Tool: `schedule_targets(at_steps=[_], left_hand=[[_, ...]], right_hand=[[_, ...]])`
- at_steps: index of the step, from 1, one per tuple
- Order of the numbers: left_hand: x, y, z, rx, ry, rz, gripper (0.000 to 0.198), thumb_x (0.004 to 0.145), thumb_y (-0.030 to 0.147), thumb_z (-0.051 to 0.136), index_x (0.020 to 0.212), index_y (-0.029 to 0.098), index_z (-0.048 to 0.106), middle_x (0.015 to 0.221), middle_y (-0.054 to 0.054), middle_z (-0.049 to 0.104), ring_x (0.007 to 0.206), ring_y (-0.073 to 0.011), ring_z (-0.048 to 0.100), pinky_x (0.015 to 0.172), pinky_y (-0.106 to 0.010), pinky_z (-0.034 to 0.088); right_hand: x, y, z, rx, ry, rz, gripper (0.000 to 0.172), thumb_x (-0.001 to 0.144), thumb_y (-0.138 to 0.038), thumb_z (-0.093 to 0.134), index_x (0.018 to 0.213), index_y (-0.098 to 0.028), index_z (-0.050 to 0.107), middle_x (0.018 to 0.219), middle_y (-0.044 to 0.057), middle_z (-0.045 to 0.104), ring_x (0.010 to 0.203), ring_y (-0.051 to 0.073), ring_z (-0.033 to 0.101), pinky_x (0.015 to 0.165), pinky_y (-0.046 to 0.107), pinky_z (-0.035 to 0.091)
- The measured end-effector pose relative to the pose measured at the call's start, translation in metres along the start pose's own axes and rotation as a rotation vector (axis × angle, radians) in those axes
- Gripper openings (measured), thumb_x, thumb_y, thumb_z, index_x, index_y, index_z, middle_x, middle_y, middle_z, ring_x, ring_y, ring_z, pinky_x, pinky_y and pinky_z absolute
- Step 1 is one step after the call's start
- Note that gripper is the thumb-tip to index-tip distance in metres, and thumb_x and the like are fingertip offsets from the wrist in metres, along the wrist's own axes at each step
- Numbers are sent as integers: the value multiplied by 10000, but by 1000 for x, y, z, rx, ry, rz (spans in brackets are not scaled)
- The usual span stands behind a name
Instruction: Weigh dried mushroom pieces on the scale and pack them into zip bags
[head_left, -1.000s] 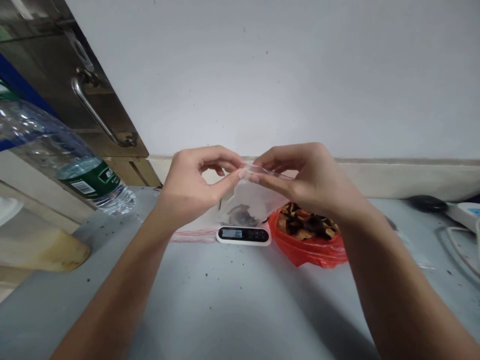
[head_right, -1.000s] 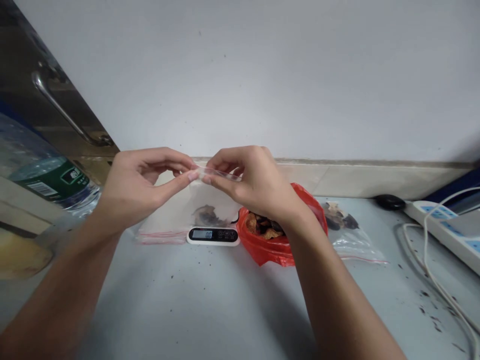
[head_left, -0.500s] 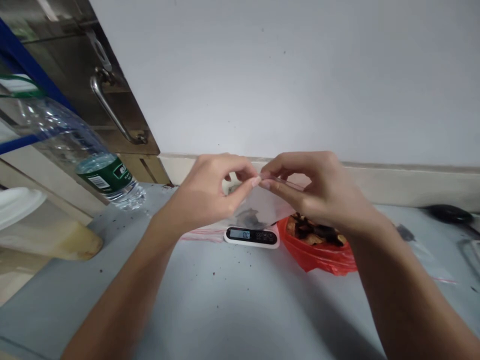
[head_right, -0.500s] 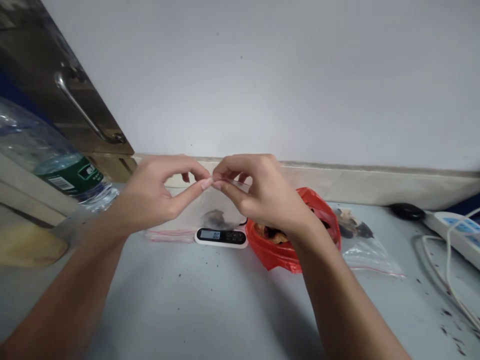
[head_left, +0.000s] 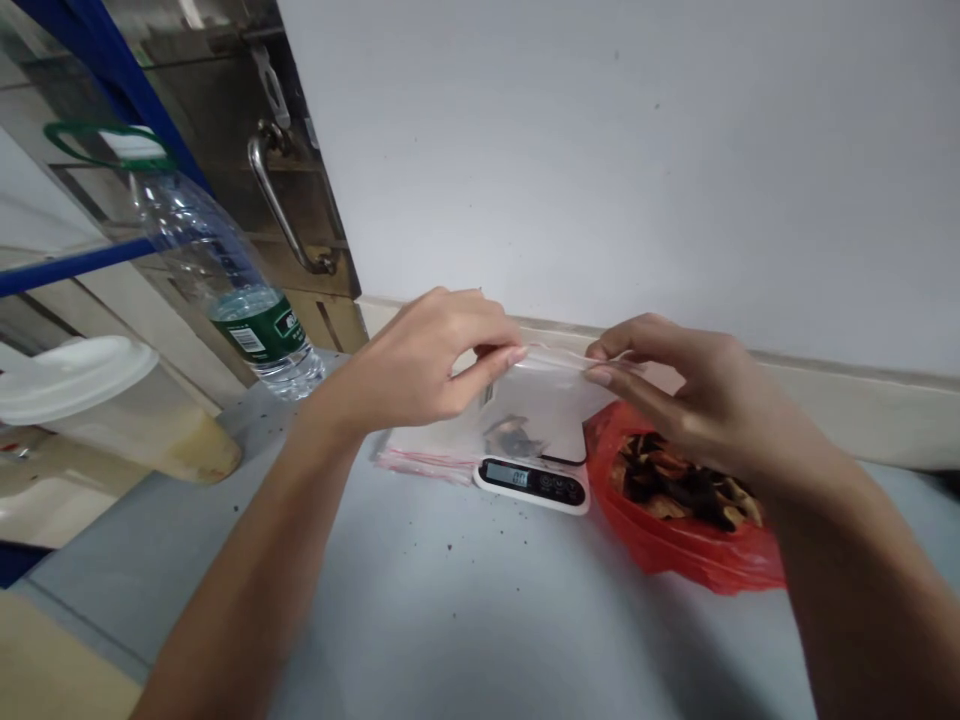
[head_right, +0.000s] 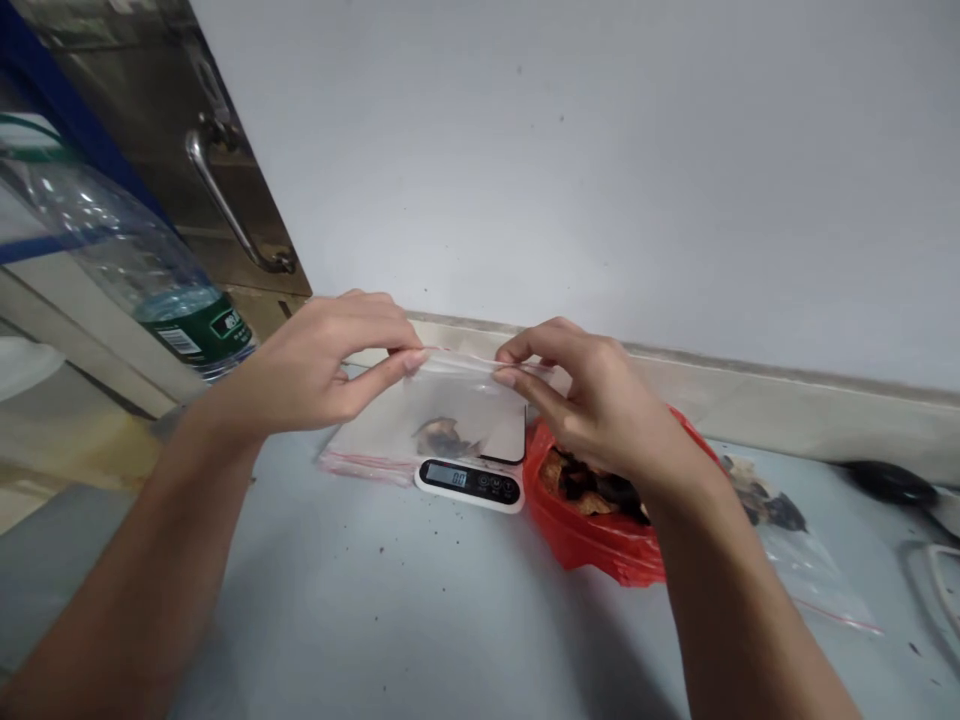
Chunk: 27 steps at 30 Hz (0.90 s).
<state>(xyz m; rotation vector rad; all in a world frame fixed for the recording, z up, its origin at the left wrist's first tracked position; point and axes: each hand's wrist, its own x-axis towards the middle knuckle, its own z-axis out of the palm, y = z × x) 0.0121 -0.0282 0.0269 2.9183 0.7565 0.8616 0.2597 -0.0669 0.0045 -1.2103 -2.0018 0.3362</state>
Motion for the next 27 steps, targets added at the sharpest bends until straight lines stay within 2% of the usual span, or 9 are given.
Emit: schedule_targets(at_steps=[3,7,11,14,17,19,22,25,27], left_hand=[[-3,-5,-5,14,-5,-10,288,1012,279,487,785,220,653,754,-10,692,722,-181,611,777,-323,465],[-4,-6,-7,35,-24,-55,315,1009,320,475,761,230,647,755,-16,695,723,-190,610,779,-329,469],[-2,-6,-7,21,-50,-94,303,993,334,470,759,241,639,749,-16,680,734,-198,615,798,-327,461],[-4,-6,-15,8,-9,-123,274,972,341,493,763,239,638,769,-17,690,733,-200,617,762,-322,445],[-9,-7,-28,87,125,-211,273,984,357,511,782,228,643,787,-16,702,727,-187,599,713,-311,412],[-11,-6,-34,112,99,-260,261,998,317,505,810,229,664,791,-6,715,729,-176,602,696,-300,406],[-8,-3,-30,27,118,-188,214,983,339,570,862,247,720,856,-2,767,761,-186,642,732,-305,460],[-1,0,-17,-68,171,-172,187,965,316,593,872,260,746,873,1,791,768,-196,683,738,-307,499],[2,2,-11,-96,175,-198,181,949,301,606,851,258,751,839,4,787,751,-196,694,726,-299,504]], right_hand=[[1,8,-3,-19,1,-2,270,894,-511,627,794,-264,670,819,74,700,752,247,636,671,401,541],[0,18,-8,-10,20,19,338,849,-606,676,782,-275,666,805,79,694,745,260,652,541,354,495],[-1,25,-12,-11,47,40,330,834,-596,704,764,-275,677,782,68,698,698,235,649,492,323,466],[-4,31,-20,-70,85,67,320,821,-578,713,728,-273,679,754,57,705,642,222,631,512,343,481],[-9,35,-32,-118,200,150,341,797,-592,707,692,-271,662,707,49,699,617,226,631,580,395,527],[-12,33,-37,-84,238,191,328,794,-568,713,683,-265,656,690,41,694,638,225,648,658,421,569],[-14,24,-35,73,131,173,284,783,-522,762,774,-243,710,801,55,750,729,225,696,724,410,611],[-12,14,-23,222,-28,152,341,757,-495,816,943,-216,754,981,87,793,807,232,732,740,394,634],[-11,11,-16,246,-17,135,303,785,-477,805,915,-208,756,959,86,799,810,228,737,744,386,632]])
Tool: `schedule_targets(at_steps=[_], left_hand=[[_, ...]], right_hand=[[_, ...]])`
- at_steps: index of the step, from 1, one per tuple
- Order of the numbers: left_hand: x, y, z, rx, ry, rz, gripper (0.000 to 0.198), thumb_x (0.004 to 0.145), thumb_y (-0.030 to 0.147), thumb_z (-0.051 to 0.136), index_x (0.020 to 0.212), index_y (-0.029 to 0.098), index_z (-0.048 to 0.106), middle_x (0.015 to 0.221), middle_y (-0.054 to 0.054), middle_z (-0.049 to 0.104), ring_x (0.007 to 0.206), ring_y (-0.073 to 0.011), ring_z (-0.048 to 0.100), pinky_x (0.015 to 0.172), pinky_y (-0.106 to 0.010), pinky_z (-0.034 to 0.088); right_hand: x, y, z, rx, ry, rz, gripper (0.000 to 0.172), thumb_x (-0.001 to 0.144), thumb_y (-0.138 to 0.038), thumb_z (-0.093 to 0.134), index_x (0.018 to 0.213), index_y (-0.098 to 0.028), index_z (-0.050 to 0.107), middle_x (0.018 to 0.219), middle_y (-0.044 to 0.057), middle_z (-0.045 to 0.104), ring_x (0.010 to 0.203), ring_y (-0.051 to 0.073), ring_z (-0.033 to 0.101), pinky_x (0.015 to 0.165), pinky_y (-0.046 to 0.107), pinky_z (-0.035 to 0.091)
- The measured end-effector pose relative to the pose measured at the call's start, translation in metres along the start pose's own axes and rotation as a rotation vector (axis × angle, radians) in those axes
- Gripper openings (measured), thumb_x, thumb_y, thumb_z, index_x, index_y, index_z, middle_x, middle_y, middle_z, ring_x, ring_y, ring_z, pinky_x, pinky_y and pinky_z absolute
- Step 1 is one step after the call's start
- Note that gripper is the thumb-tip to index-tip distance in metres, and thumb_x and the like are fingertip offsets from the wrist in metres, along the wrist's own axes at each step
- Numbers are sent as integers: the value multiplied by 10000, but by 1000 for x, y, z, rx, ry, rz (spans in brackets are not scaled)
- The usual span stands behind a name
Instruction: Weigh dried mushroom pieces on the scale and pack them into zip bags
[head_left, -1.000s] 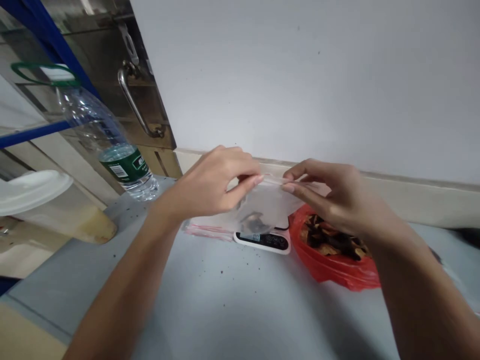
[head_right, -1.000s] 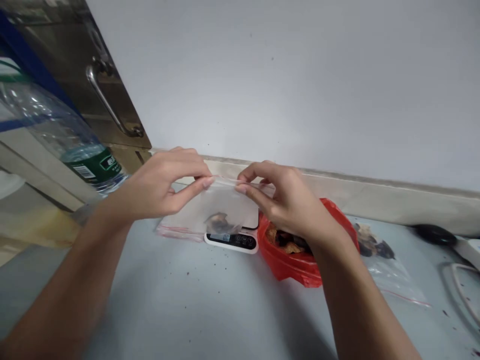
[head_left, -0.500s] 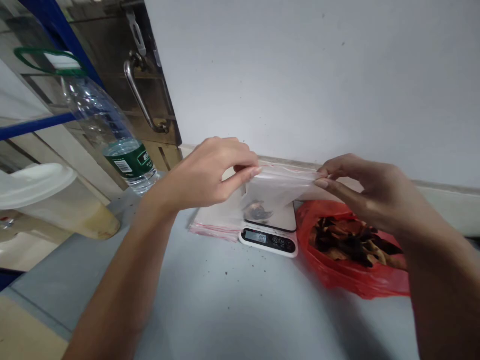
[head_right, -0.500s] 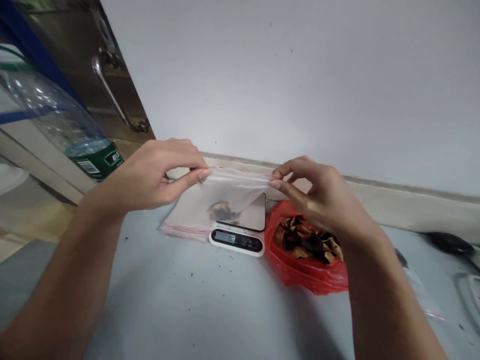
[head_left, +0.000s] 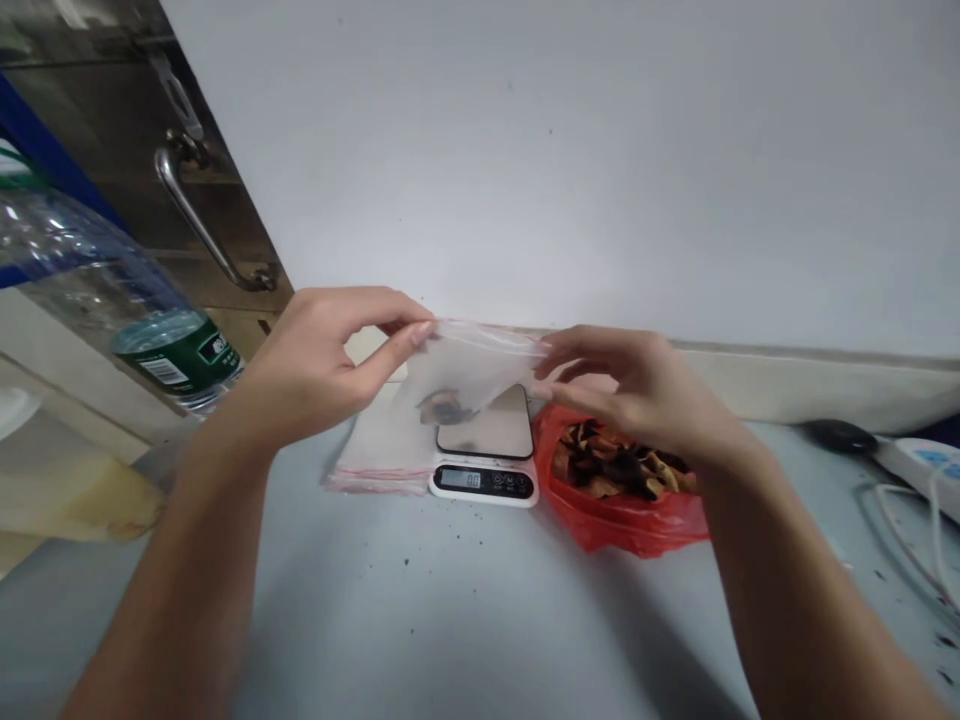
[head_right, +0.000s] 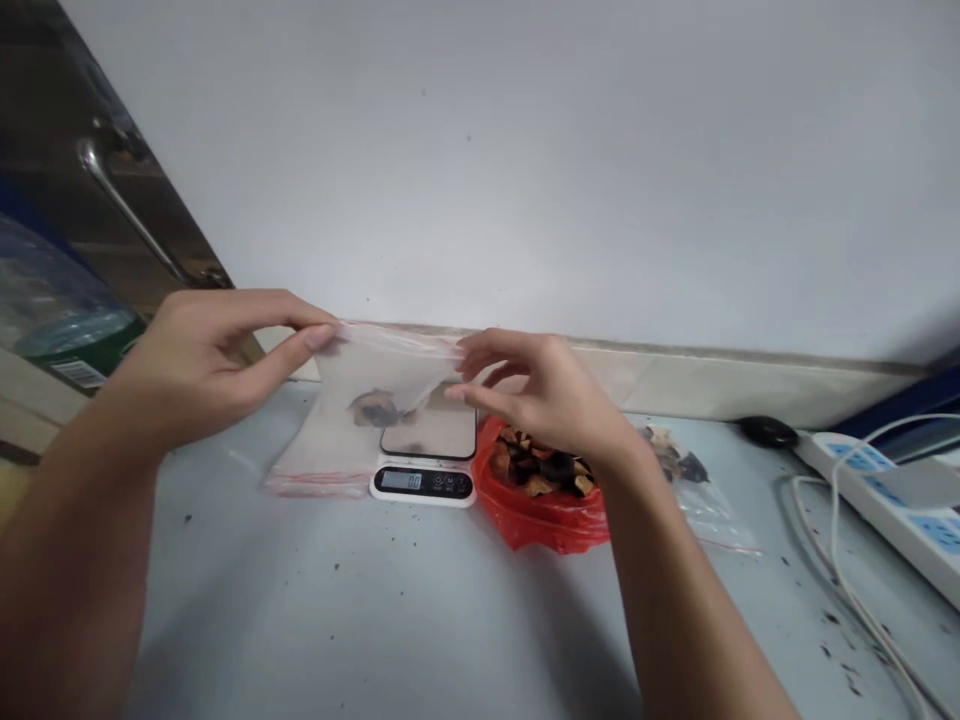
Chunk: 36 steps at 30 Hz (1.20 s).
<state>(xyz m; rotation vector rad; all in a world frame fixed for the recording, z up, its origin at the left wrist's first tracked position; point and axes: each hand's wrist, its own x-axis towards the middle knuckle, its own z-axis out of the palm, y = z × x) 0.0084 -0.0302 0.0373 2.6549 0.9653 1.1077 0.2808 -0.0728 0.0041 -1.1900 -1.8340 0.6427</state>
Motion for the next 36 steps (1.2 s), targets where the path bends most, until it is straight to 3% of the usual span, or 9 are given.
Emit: schedule_targets(at_steps=[4,11,18,27,36], left_hand=[[-1,-2,5,-1,-59,-28,195,951,340,612,872,252,768,842,-1,792,759,-194,711,752,-279,525],[0,-3,9,-35,-173,79,129,928,296,655,873,205,727,878,-9,789,802,-157,710,764,-229,514],[0,0,17,-55,-144,180,169,915,150,636,751,183,661,708,30,715,645,-96,640,582,-179,439],[0,8,25,-73,-106,180,89,914,201,671,835,204,714,792,9,772,724,-138,693,705,-233,505],[0,20,35,-103,-100,181,193,922,149,631,742,204,675,687,44,705,638,-108,621,649,-224,477]], right_hand=[[1,-2,4,-7,83,-65,236,844,-434,758,753,-218,731,793,54,783,784,225,731,724,364,600],[-3,-7,-2,-74,21,-32,204,864,-358,684,698,-240,692,700,19,744,674,203,679,603,335,545],[-2,-12,-3,-95,-46,-49,142,811,-381,741,770,-246,726,803,23,779,729,210,691,688,355,575],[-5,-16,2,-141,-61,-114,231,900,-334,653,683,-256,644,682,15,694,631,188,618,563,335,484],[-3,-21,8,-210,-51,-224,159,915,-317,660,793,-232,717,782,22,762,692,179,663,631,303,495]])
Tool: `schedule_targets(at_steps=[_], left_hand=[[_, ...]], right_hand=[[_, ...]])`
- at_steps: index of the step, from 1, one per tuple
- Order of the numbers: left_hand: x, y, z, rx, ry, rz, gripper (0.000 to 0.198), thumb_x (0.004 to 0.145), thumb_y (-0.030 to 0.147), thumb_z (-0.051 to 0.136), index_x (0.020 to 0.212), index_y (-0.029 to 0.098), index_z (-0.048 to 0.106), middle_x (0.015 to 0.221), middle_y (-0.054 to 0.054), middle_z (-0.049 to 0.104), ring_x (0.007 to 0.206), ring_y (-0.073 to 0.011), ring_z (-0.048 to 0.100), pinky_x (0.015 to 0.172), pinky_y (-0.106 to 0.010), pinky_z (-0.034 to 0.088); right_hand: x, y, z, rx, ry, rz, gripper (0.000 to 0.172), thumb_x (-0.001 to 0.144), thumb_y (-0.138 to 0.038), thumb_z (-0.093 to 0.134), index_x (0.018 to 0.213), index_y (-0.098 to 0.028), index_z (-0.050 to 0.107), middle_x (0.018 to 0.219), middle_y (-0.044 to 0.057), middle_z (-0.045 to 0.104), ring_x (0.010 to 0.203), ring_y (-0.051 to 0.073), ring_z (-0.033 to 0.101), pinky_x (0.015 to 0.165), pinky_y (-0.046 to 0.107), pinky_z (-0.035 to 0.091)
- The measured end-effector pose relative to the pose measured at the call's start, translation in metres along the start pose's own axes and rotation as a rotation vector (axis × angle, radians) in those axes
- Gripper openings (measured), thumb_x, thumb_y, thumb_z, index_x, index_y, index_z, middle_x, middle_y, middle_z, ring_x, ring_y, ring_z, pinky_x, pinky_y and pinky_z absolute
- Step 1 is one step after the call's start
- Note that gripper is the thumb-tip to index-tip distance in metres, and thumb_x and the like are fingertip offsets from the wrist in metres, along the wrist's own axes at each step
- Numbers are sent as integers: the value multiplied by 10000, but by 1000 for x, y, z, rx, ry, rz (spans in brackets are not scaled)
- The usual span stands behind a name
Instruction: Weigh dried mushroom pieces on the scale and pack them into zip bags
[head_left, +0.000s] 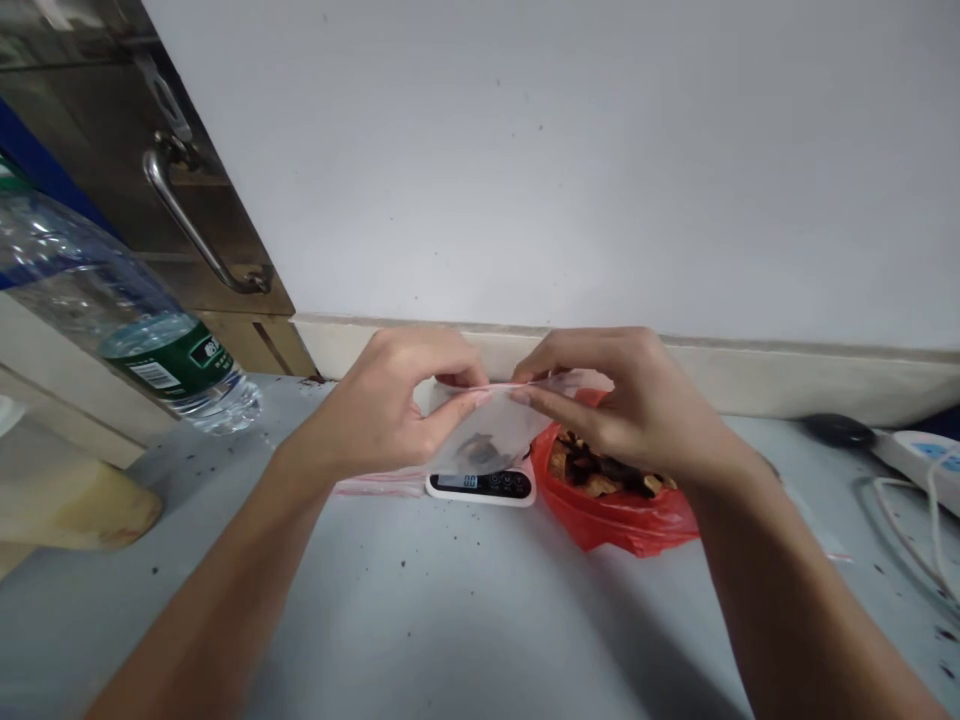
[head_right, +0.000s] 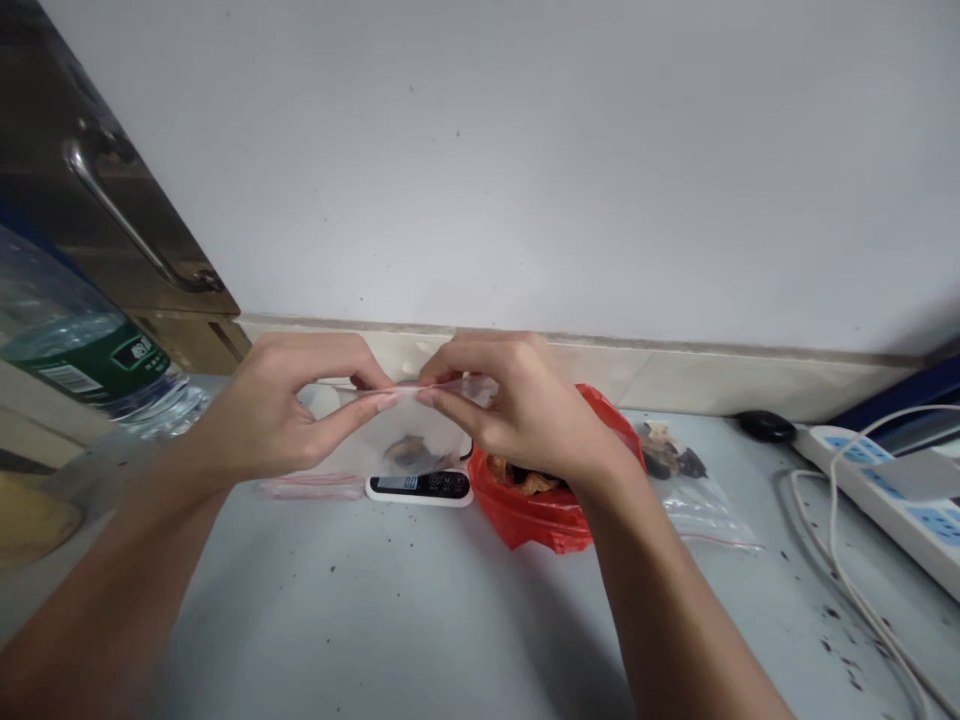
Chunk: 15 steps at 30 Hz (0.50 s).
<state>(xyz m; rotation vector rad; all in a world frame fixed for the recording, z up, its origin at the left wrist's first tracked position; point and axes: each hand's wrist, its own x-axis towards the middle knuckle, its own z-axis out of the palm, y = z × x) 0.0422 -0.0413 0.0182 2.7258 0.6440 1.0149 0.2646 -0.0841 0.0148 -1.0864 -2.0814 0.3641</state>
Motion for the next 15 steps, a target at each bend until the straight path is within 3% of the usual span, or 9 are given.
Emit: schedule_targets(at_steps=[4,8,15], left_hand=[[1,-3,-1,-31,18,-6,132,932,197,663,826,220,738,791,20,785,707,-130,697,691,-231,518],[1,-5,-1,24,65,10,149,919,179,683,777,212,713,730,28,764,650,-119,677,645,-225,494],[2,0,8,34,25,30,138,941,181,667,817,199,726,762,25,770,684,-115,681,678,-222,503]], right_hand=[[-1,1,-1,-45,39,-54,149,904,-232,627,768,-221,686,752,15,741,652,161,627,620,288,470],[-1,2,-1,-33,29,-8,146,900,-237,641,761,-208,677,726,6,724,650,157,606,641,289,460],[2,2,4,-39,-9,-81,157,907,-182,610,778,-196,698,717,10,702,629,138,553,614,280,418]])
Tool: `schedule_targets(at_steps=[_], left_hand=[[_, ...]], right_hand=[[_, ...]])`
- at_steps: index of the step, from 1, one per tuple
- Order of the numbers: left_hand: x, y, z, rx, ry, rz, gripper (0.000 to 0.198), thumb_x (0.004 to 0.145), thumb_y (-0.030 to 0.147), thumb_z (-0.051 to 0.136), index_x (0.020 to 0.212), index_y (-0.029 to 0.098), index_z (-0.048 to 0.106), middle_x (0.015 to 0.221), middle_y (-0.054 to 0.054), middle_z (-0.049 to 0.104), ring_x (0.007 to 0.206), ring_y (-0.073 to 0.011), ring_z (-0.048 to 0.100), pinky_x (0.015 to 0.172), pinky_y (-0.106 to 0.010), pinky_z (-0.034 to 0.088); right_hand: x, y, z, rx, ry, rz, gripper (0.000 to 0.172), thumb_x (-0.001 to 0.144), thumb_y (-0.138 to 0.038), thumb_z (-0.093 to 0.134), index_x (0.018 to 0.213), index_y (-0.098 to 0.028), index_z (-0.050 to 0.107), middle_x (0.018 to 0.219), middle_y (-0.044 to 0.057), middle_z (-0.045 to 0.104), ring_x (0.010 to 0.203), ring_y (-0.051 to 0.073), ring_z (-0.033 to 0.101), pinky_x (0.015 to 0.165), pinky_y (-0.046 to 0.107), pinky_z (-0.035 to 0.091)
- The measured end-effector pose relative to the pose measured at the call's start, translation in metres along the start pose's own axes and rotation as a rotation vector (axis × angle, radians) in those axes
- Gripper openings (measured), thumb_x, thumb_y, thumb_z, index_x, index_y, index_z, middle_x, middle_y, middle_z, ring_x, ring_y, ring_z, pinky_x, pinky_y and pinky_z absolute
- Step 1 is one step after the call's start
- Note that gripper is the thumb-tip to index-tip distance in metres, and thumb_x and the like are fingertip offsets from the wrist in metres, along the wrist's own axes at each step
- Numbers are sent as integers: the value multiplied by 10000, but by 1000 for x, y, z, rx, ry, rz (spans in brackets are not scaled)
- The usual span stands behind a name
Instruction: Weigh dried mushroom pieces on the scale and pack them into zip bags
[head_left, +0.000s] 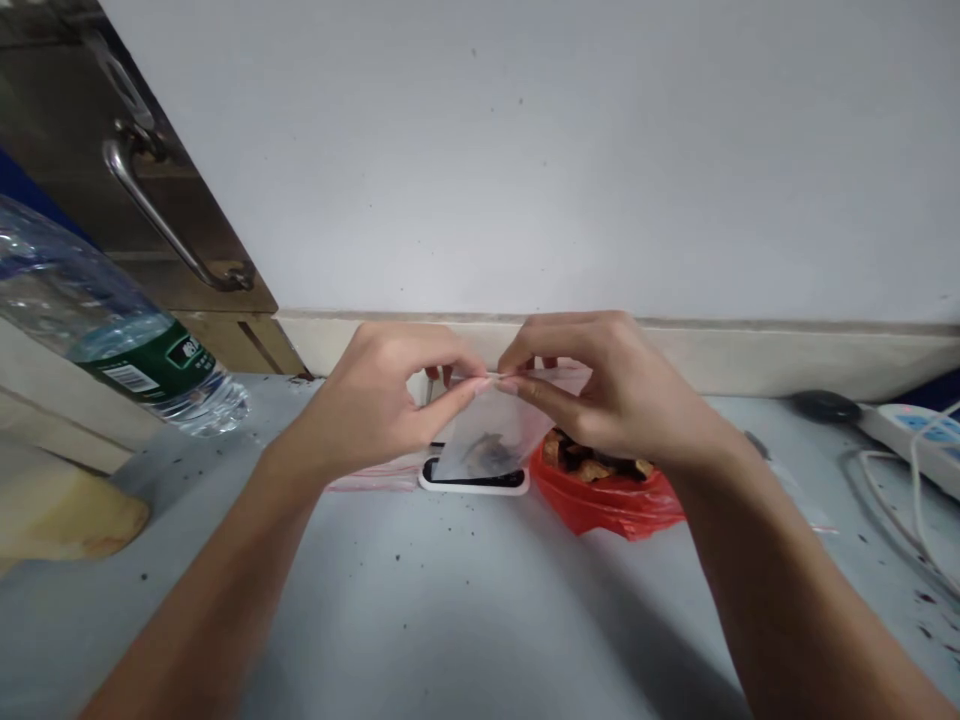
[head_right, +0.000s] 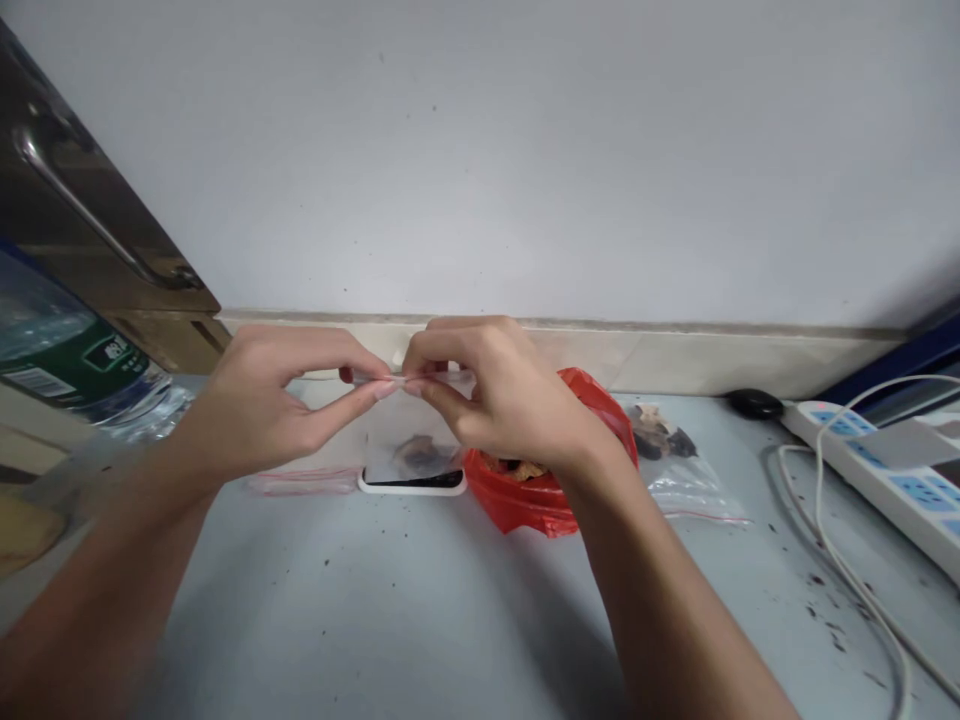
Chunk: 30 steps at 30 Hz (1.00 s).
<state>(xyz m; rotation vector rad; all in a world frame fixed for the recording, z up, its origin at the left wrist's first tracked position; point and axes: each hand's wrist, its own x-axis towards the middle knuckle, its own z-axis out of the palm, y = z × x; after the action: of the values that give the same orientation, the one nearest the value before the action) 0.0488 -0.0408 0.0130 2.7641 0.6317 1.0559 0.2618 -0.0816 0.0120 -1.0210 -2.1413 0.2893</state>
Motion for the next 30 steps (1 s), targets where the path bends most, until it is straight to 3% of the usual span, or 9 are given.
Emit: schedule_targets(at_steps=[3,8,15,20,23,26,30], left_hand=[[0,-3,-4,-20,8,-25,129,935,193,675,833,218,750,808,22,803,725,-134,724,692,-226,529],[-1,-8,-16,2,42,-91,145,918,220,685,785,231,741,757,20,789,679,-147,711,638,-236,539],[0,-3,-9,-13,6,-90,144,910,196,656,803,226,748,775,21,791,697,-140,712,683,-233,545],[0,-1,-10,-45,-7,-85,134,909,189,659,821,236,748,822,19,804,747,-155,729,712,-246,554],[0,-5,-13,-29,-8,-99,140,922,205,658,813,228,743,795,19,793,725,-152,720,694,-242,547],[-1,-9,-17,17,-2,-107,146,921,222,654,797,222,730,767,17,775,696,-152,705,628,-236,520],[-2,-9,-17,49,-1,-95,148,933,221,641,813,223,727,784,15,772,709,-156,703,658,-248,527]], right_hand=[[-1,1,-4,28,31,83,171,904,-240,643,739,-211,674,711,12,699,644,156,574,599,293,432],[-6,7,-18,83,-41,231,190,904,-353,664,753,-249,712,753,26,752,686,202,637,631,349,512],[-5,7,-15,105,-53,209,170,887,-339,652,768,-233,712,734,23,744,661,187,621,634,337,502],[-4,1,-9,92,-11,167,191,873,-275,634,688,-243,603,635,-9,622,584,155,522,579,313,443],[-5,2,-13,84,-27,219,188,877,-308,642,702,-252,605,627,-8,614,574,163,526,554,321,431],[-7,8,-21,60,-97,253,182,887,-352,645,739,-248,666,685,16,697,598,183,578,561,339,452],[-10,13,-27,-25,-118,253,156,859,-253,600,705,-252,617,607,-1,655,547,174,548,522,326,421]])
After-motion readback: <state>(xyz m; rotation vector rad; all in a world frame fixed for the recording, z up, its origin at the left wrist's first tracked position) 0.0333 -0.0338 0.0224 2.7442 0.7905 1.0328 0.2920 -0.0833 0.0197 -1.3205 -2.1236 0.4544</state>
